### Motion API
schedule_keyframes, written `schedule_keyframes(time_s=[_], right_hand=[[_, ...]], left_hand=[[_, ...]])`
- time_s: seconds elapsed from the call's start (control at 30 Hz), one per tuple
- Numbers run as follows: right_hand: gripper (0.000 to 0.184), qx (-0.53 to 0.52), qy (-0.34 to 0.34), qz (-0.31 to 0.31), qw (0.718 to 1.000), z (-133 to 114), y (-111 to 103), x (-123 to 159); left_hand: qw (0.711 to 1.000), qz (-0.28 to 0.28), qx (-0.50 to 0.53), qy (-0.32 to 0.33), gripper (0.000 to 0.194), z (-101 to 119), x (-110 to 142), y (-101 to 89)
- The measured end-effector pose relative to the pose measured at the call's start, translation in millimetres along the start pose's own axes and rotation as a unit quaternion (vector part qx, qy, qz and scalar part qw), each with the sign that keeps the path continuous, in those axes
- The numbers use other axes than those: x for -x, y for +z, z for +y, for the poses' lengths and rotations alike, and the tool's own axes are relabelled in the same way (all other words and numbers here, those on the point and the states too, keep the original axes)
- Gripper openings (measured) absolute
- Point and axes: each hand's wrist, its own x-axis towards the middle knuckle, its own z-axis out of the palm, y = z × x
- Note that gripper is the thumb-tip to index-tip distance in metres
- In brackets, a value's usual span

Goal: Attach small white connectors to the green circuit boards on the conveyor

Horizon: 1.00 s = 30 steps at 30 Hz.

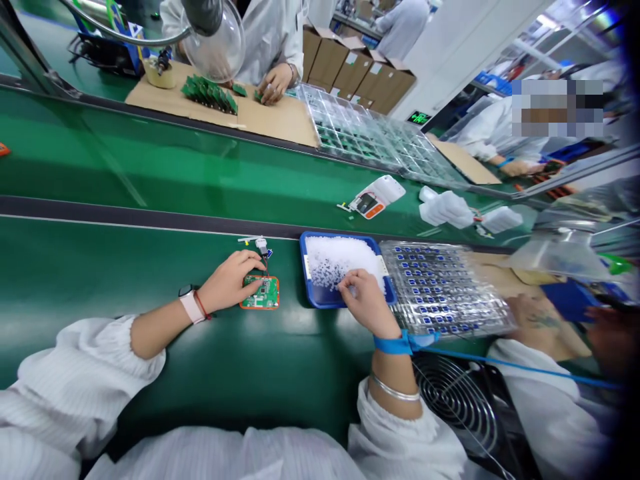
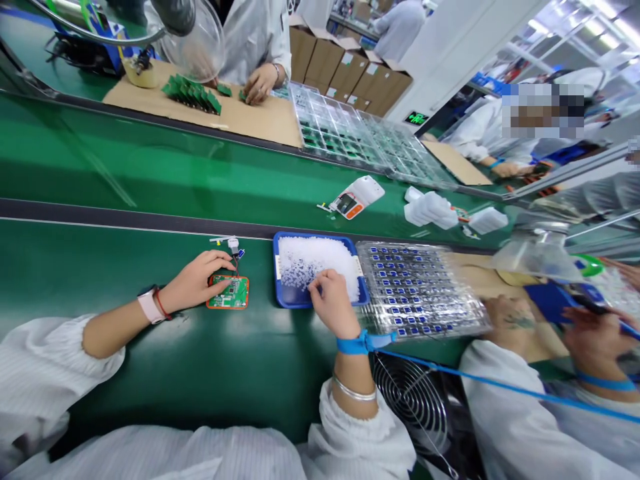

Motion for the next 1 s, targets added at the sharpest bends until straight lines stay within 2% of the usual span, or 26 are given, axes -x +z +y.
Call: schedule_keyframes(time_s=[0.1,0.2,0.27,0.4,0.67,0.87,1.0], right_hand=[[0.010,-0.077,-0.052,0.026,0.995,-42.5,15.2,-7.6],[0.012,-0.160,-0.084,-0.012,0.984,-81.5,44.9,-12.8],[0.012,-0.192,-0.077,-0.018,0.978,-94.8,64.3,-14.9],[0.011,-0.229,-0.052,-0.017,0.972,-95.3,82.6,-15.7],[0.011,-0.218,-0.070,-0.049,0.972,-88.0,82.6,-14.1],[0.013,-0.229,-0.055,-0.056,0.970,-88.5,86.0,-15.9],[0.014,-0.222,-0.034,-0.063,0.973,-88.1,85.5,-19.0]], left_hand=[[0.998,0.026,0.053,0.000,0.013,1.5,-1.6,-0.4],[0.995,0.029,0.096,0.009,0.013,5.5,-2.2,-1.2],[0.994,0.025,0.109,0.004,0.013,7.7,-2.1,-0.9],[0.994,0.019,0.102,-0.024,0.011,9.0,-2.1,0.5],[0.997,-0.005,0.074,-0.038,0.009,8.5,-2.5,1.3],[0.994,-0.015,0.073,-0.074,0.011,9.9,-6.1,1.5],[0.989,-0.069,0.056,-0.119,0.014,14.8,-19.4,-5.3]])
